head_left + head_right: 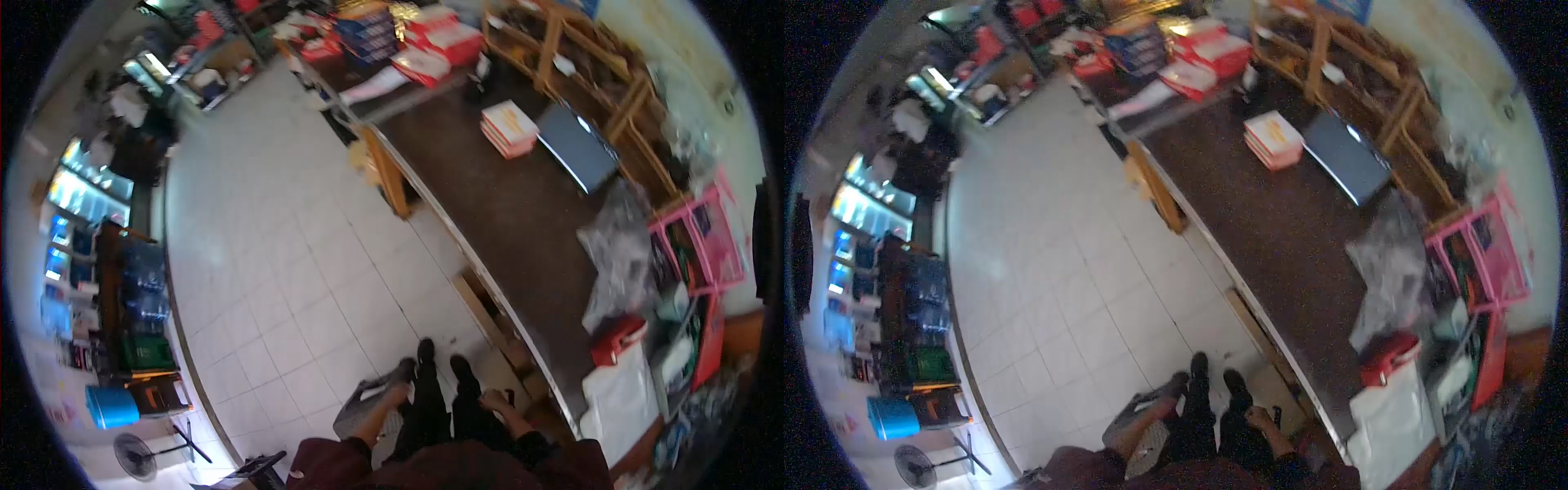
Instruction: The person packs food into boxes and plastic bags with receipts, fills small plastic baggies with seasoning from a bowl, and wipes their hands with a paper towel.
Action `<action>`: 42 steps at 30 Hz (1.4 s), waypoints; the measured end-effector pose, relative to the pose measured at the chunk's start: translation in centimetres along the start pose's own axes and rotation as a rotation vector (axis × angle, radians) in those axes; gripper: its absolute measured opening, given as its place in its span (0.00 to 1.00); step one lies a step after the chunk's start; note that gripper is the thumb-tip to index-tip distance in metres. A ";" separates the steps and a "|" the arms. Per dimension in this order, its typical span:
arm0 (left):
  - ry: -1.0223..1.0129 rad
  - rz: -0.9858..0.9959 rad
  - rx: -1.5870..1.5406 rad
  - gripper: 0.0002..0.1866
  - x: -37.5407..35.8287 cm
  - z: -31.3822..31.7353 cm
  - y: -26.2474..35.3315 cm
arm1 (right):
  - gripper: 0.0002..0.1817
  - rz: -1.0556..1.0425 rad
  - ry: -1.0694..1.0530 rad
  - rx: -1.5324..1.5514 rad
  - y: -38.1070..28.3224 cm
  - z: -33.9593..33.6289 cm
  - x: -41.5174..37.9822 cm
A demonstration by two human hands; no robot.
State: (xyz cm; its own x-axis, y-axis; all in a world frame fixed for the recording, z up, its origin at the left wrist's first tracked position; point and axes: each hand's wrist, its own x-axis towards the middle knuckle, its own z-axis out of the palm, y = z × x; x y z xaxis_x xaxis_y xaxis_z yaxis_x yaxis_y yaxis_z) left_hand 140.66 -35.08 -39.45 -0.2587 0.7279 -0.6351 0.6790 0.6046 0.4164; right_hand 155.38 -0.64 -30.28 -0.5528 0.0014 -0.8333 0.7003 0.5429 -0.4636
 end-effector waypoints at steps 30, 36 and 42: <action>0.028 0.337 -0.064 0.23 11.1 -8.7 -3.6 | 0.38 0.937 0.646 1.408 0.5 31.1 -13.7; -0.552 0.571 0.399 0.32 8.7 -5.9 4.9 | 0.42 0.903 0.611 0.745 -0.8 38.8 -13.3; -0.968 0.609 0.567 0.19 5.0 -10.5 20.7 | 0.19 0.540 0.590 0.948 1.7 37.5 -19.8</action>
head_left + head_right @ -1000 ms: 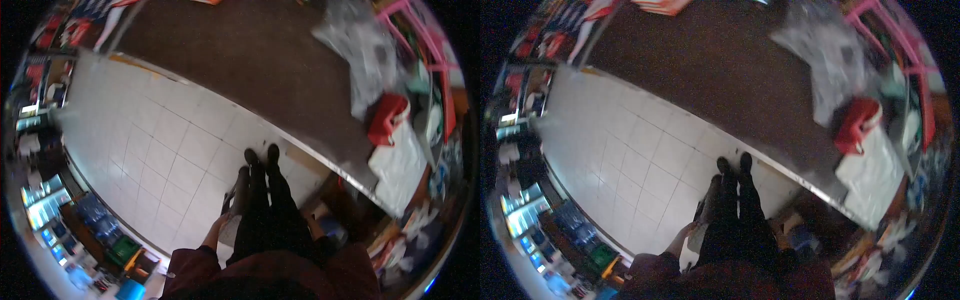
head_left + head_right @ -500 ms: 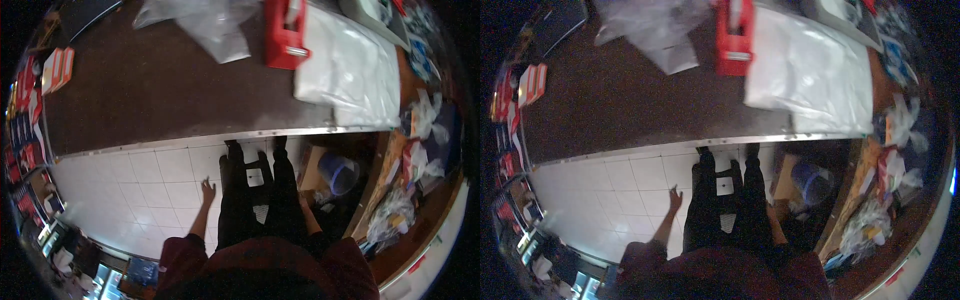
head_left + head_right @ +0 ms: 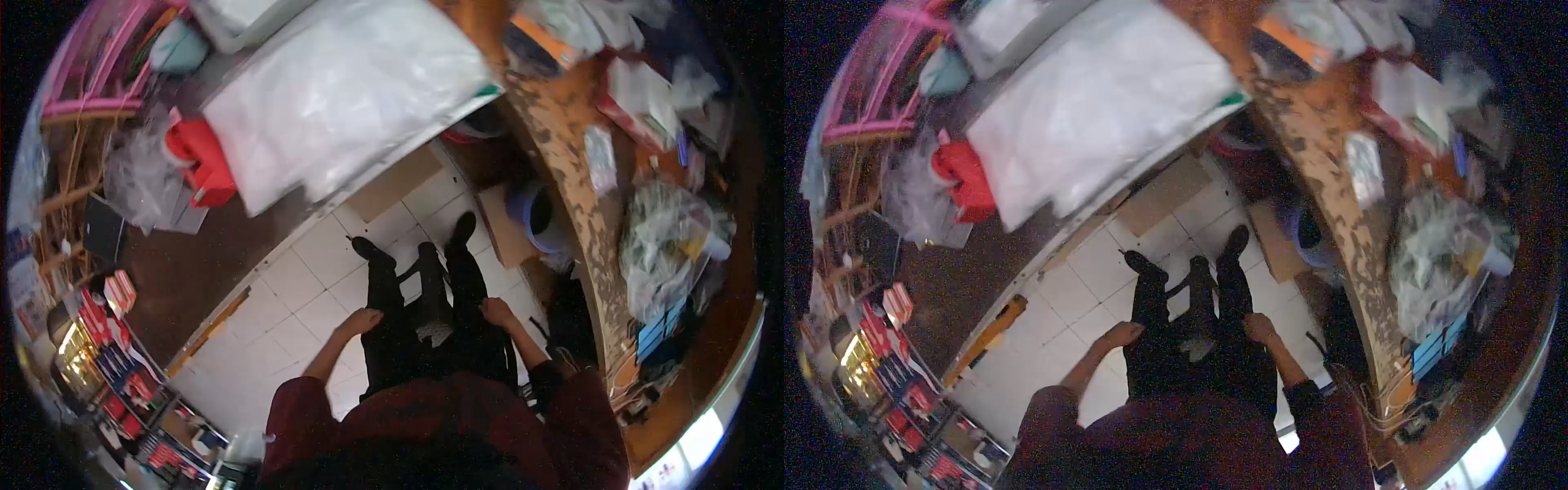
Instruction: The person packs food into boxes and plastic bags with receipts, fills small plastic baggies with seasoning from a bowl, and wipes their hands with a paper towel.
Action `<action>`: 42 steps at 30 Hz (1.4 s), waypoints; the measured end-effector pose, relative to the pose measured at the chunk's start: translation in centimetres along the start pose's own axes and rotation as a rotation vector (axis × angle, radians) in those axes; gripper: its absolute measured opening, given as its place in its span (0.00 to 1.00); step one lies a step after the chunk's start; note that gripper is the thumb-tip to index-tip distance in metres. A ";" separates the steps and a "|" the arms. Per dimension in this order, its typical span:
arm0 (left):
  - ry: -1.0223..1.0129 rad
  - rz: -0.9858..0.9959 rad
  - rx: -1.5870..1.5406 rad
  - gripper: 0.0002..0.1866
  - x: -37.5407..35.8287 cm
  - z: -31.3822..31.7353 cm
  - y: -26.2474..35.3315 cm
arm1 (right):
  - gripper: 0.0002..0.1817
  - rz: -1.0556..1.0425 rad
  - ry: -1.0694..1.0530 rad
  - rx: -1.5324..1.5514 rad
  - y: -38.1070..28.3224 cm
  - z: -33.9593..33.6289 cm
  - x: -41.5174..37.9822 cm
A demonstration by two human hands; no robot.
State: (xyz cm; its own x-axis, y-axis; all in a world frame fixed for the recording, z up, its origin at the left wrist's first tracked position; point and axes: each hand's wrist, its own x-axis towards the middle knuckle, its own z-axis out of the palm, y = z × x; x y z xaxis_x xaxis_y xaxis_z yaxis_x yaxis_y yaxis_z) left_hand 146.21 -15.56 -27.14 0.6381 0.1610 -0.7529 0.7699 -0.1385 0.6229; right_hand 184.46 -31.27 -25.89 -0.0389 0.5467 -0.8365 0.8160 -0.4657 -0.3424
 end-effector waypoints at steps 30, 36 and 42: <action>-0.391 0.040 0.196 0.77 17.9 7.2 -1.0 | 0.62 -0.022 0.162 0.213 -5.3 4.3 8.8; -0.262 0.218 0.332 0.74 19.5 -1.0 4.7 | 0.59 -0.015 0.347 0.270 -4.6 2.0 10.1; -0.320 0.353 0.402 0.70 21.5 -3.7 3.8 | 0.55 -0.043 0.471 0.359 -4.1 1.9 10.8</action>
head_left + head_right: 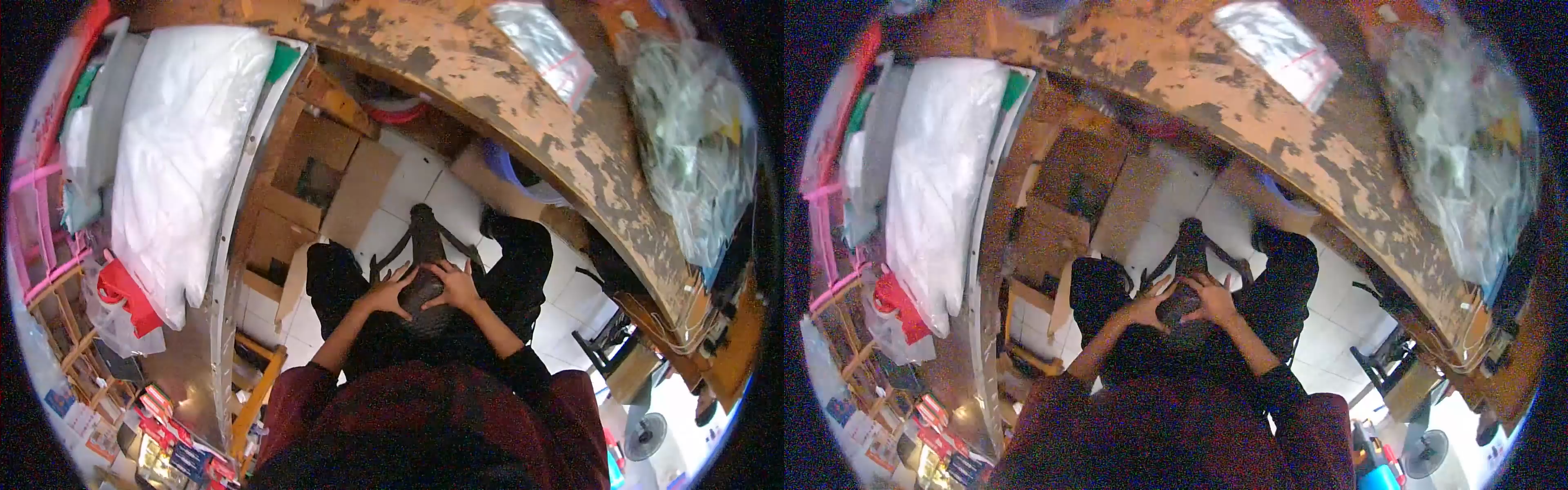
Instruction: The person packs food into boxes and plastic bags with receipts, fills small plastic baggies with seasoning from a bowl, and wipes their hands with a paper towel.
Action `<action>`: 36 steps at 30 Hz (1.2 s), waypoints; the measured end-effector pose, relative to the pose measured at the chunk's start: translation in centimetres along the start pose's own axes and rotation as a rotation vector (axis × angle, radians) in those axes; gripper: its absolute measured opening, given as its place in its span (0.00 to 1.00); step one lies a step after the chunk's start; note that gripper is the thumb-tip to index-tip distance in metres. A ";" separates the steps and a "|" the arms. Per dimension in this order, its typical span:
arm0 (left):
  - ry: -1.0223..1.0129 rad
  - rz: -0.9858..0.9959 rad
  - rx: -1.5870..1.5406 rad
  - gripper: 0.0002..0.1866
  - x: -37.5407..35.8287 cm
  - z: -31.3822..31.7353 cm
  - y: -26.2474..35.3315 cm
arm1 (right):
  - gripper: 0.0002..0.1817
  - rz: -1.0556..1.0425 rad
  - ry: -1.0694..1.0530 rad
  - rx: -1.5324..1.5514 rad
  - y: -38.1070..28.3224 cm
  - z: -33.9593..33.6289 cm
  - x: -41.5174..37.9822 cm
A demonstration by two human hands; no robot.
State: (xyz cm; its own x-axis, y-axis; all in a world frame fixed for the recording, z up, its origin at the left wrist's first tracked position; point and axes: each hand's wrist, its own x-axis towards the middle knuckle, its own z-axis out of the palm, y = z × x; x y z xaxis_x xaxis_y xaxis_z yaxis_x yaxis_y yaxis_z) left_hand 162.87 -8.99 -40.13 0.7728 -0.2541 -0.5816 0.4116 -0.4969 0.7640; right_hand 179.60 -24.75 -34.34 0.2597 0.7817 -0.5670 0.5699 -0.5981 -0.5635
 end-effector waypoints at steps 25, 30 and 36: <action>0.998 0.306 0.322 0.15 -10.1 -0.1 13.0 | 0.12 -0.335 0.872 0.123 -6.5 -3.0 -12.1; 1.279 0.221 0.201 0.09 -17.1 0.5 12.9 | 0.07 -0.183 1.101 0.383 -0.5 -4.3 -16.0; 1.356 0.077 0.054 0.08 -18.6 1.2 13.0 | 0.14 0.202 0.698 1.186 9.0 -4.9 -9.4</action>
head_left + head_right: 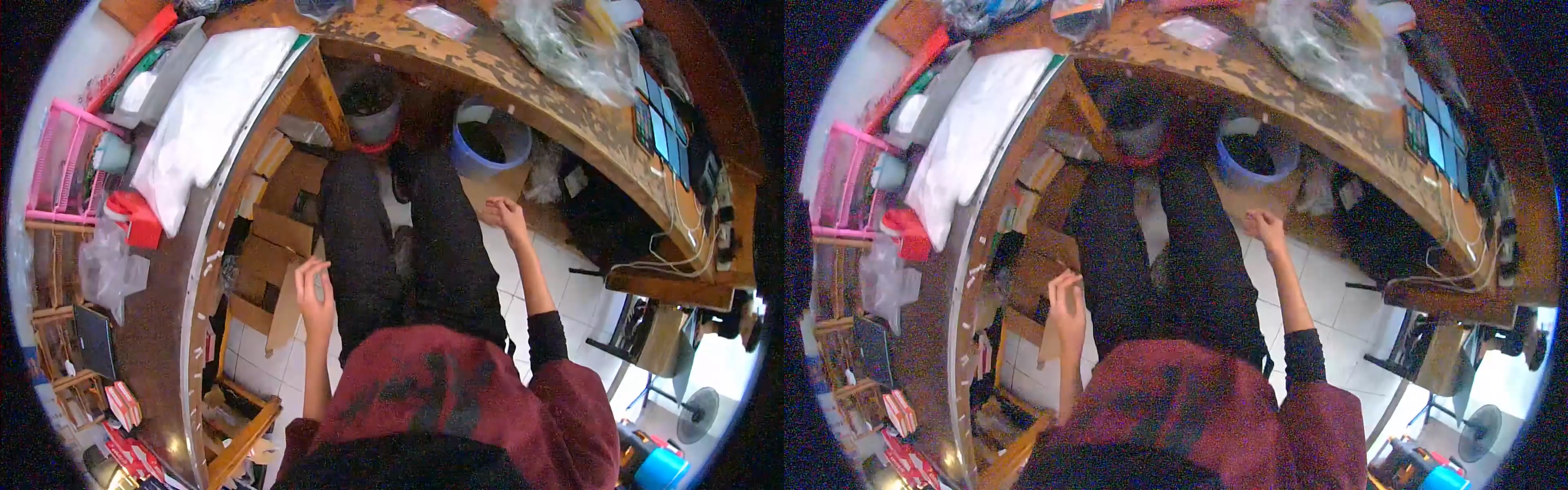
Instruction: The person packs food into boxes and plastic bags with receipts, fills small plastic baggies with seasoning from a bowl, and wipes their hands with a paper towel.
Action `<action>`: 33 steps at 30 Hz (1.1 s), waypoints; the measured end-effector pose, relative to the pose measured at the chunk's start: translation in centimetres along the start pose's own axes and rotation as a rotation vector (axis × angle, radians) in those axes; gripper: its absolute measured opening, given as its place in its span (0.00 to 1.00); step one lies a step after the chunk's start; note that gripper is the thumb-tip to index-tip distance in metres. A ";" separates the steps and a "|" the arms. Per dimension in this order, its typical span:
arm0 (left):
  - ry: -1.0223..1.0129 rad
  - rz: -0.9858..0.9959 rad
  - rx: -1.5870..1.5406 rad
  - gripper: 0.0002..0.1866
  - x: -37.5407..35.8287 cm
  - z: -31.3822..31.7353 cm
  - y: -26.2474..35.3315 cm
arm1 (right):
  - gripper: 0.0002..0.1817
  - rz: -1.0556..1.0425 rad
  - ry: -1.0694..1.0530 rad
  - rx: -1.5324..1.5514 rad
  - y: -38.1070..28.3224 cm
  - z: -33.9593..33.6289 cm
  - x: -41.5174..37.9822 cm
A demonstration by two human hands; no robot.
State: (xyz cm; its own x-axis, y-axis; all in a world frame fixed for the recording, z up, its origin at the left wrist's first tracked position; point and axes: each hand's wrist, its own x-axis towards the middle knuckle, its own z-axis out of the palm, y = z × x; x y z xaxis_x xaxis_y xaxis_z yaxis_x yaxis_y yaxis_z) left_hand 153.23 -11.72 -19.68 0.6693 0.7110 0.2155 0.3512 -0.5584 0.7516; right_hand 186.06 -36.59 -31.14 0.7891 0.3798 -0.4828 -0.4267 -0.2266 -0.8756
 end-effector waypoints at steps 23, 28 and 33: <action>-0.011 0.019 0.324 0.09 18.0 7.3 -3.0 | 0.17 -0.246 0.100 0.948 10.2 -4.6 19.4; -0.002 0.065 0.329 0.09 17.4 7.0 -3.4 | 0.15 0.003 0.523 0.265 7.2 -12.8 6.0; 0.077 0.179 0.400 0.09 16.7 7.2 -5.4 | 0.19 -0.036 0.720 -0.141 0.0 -18.4 -8.0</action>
State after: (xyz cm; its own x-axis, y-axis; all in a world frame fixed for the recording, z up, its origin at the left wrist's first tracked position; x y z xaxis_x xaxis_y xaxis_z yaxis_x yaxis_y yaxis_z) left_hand 167.20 0.06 -24.68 0.6971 0.6094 0.3779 0.4698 -0.7863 0.4014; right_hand 187.83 -56.12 -26.95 0.9172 -0.2828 -0.2805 -0.3720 -0.3563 -0.8571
